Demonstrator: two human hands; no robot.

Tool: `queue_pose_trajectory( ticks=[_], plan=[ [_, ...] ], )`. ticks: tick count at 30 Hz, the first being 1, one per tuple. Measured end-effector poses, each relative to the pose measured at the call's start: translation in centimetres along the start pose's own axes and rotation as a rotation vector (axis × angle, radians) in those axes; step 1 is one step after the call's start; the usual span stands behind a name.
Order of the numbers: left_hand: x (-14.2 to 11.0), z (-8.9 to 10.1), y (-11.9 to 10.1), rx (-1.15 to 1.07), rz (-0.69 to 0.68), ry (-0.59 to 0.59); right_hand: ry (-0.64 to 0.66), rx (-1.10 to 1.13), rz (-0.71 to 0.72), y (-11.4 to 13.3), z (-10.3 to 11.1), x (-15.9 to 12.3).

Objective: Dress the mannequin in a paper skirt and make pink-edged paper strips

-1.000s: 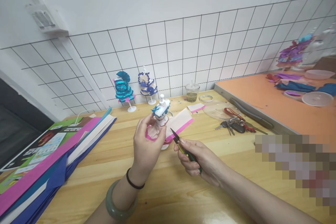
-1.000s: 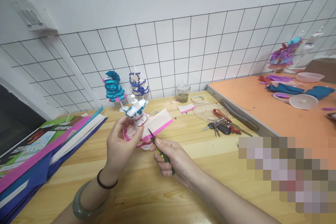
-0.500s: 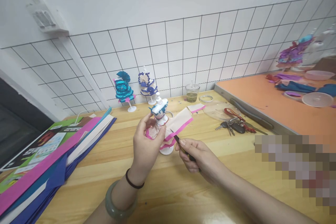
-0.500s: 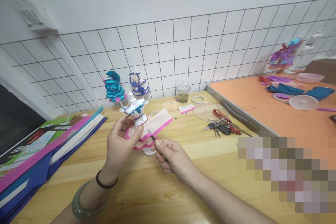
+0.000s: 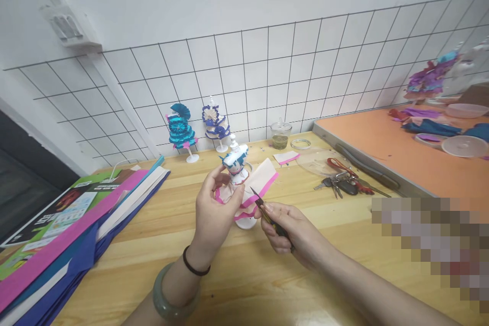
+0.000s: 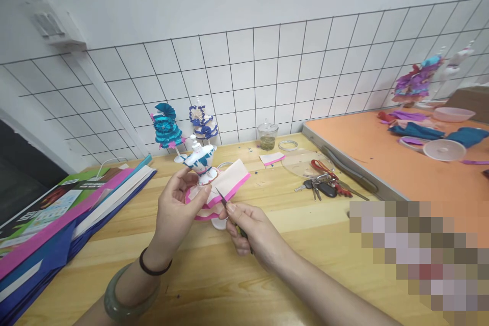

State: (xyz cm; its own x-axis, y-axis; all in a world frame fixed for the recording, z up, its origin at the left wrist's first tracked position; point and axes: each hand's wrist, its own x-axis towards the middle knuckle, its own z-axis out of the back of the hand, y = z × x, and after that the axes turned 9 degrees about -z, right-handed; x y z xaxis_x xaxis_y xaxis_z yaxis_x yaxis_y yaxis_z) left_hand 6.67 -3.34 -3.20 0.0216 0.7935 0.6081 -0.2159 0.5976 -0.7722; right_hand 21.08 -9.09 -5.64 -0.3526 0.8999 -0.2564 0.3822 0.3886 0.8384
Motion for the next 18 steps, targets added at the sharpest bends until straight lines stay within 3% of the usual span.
queue_pose_trajectory(
  ticks=[18],
  plan=[
    [0.17, 0.14, -0.32, -0.081, 0.058, 0.026, -0.007, -0.034, 0.028, 0.01, -0.06, -0.04]
  ],
)
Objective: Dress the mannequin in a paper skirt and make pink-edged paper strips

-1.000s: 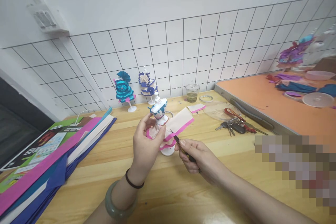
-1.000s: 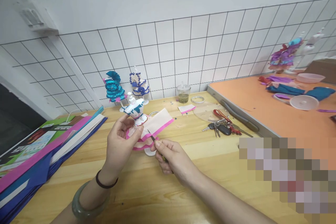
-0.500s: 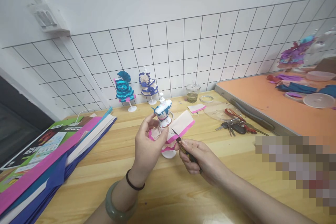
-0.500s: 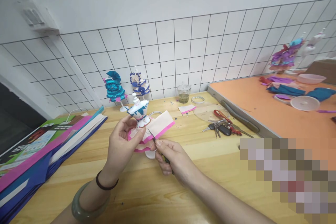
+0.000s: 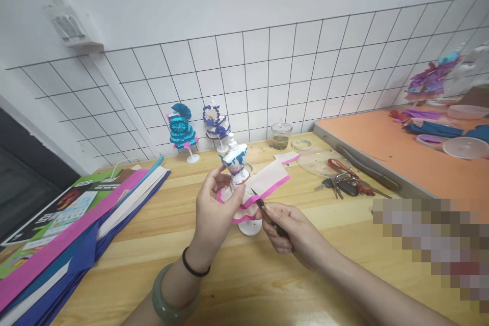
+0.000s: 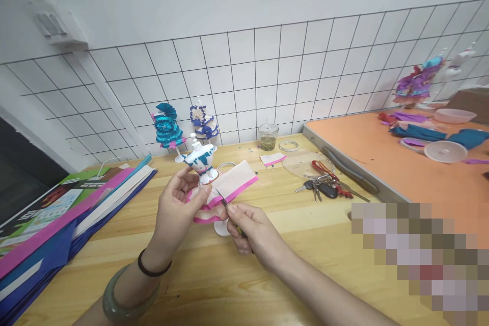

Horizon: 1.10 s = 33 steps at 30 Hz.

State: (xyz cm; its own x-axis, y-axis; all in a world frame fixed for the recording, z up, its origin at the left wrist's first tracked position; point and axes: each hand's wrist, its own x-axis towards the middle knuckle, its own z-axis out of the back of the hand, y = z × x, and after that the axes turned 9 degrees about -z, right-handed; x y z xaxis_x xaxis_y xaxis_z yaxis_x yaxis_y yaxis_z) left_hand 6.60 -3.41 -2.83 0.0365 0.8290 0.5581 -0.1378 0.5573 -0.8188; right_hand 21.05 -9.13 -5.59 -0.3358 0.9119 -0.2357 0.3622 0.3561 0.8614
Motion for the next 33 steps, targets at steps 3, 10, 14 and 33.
queue_pose_trajectory(
  ticks=[3, 10, 14, 33],
  plan=[
    [-0.05, -0.05, 0.01, -0.001, 0.002, 0.009, -0.004, -0.006, 0.009, 0.02, 0.07, 0.04],
    [-0.21, -0.14, 0.16, -0.023, 0.007, 0.023, -0.001, -0.022, 0.030, -0.02, 0.17, 0.00],
    [-0.27, -0.15, 0.15, -0.022, 0.013, 0.019, -0.011, -0.031, 0.042, 0.04, 0.16, 0.07],
    [-0.25, -0.19, -0.20, -0.054, 0.047, 0.022, -0.023, -0.041, 0.064, -0.19, 0.20, 0.14]
  ],
)
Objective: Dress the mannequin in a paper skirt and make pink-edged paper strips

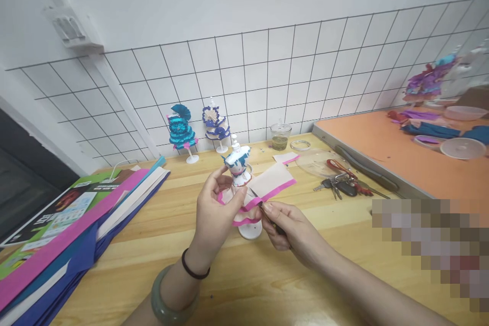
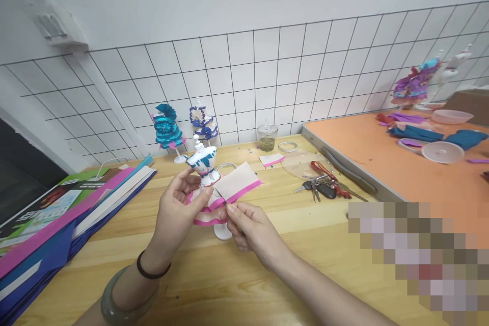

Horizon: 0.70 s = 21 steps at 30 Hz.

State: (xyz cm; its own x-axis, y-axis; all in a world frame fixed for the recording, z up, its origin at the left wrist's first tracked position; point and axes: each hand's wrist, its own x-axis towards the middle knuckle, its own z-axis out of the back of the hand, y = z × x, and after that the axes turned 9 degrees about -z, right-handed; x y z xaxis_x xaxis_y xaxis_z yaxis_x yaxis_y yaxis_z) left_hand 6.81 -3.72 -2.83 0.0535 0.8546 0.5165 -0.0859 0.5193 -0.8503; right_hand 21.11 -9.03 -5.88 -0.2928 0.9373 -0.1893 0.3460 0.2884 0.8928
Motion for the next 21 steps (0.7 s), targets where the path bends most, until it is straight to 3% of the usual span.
queue_pose_trajectory(
  ticks=[21],
  plan=[
    [-0.18, -0.15, -0.31, 0.091, -0.030, 0.007, -0.052, -0.067, 0.040, 0.14, -0.01, 0.20]
  ],
)
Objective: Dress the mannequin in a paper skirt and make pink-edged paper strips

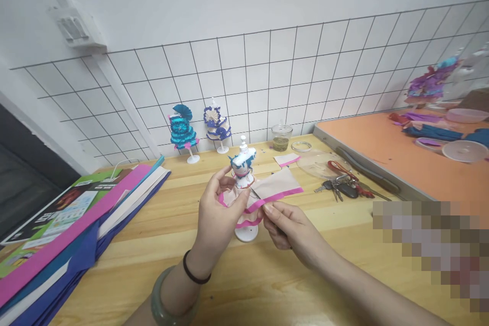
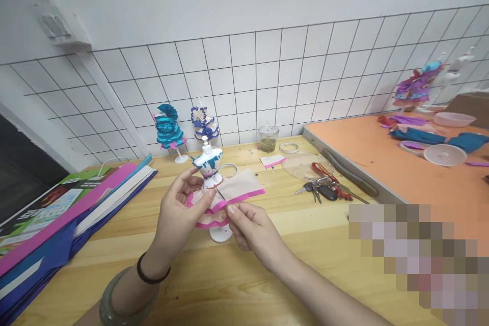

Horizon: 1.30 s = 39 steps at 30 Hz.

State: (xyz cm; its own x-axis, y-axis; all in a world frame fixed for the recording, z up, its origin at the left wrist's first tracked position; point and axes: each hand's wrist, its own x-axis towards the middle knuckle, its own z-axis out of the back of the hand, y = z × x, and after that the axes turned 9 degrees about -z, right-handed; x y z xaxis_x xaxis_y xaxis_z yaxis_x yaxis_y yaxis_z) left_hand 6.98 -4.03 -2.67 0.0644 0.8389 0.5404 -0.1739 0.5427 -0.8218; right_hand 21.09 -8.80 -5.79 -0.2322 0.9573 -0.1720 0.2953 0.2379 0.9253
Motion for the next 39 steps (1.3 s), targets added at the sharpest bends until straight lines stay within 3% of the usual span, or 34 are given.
queue_pose_trajectory(
  ticks=[15, 24, 27, 31, 34, 36, 39],
  plan=[
    [-0.1, 0.1, 0.2, 0.034, -0.011, -0.014, -0.014, -0.006, -0.004, -0.2, 0.2, 0.0],
    [1.5, 1.2, 1.1, -0.142, 0.079, 0.018, 0.018, -0.015, -0.002, -0.1, 0.4, -0.1],
    [2.4, 2.1, 1.9, -0.275, 0.135, 0.036, -0.076, -0.078, 0.045, 0.3, 1.3, 0.2],
    [3.5, 3.0, 2.7, -0.372, 0.242, 0.074, -0.420, -0.501, 0.164, 0.7, 4.3, 1.3],
    [4.0, 3.4, 3.3, -0.327, 0.217, 0.089, -0.647, -1.012, 0.068, 0.2, 7.0, 2.6],
    [4.2, 3.7, 3.5, -0.282, 0.157, 0.097, -0.673, -1.326, -0.073, -0.4, 8.4, 3.2],
    [4.3, 3.9, 3.8, -0.224, 0.082, 0.135, -0.648, -1.472, -0.126, -1.2, 9.2, 3.6]
  ],
)
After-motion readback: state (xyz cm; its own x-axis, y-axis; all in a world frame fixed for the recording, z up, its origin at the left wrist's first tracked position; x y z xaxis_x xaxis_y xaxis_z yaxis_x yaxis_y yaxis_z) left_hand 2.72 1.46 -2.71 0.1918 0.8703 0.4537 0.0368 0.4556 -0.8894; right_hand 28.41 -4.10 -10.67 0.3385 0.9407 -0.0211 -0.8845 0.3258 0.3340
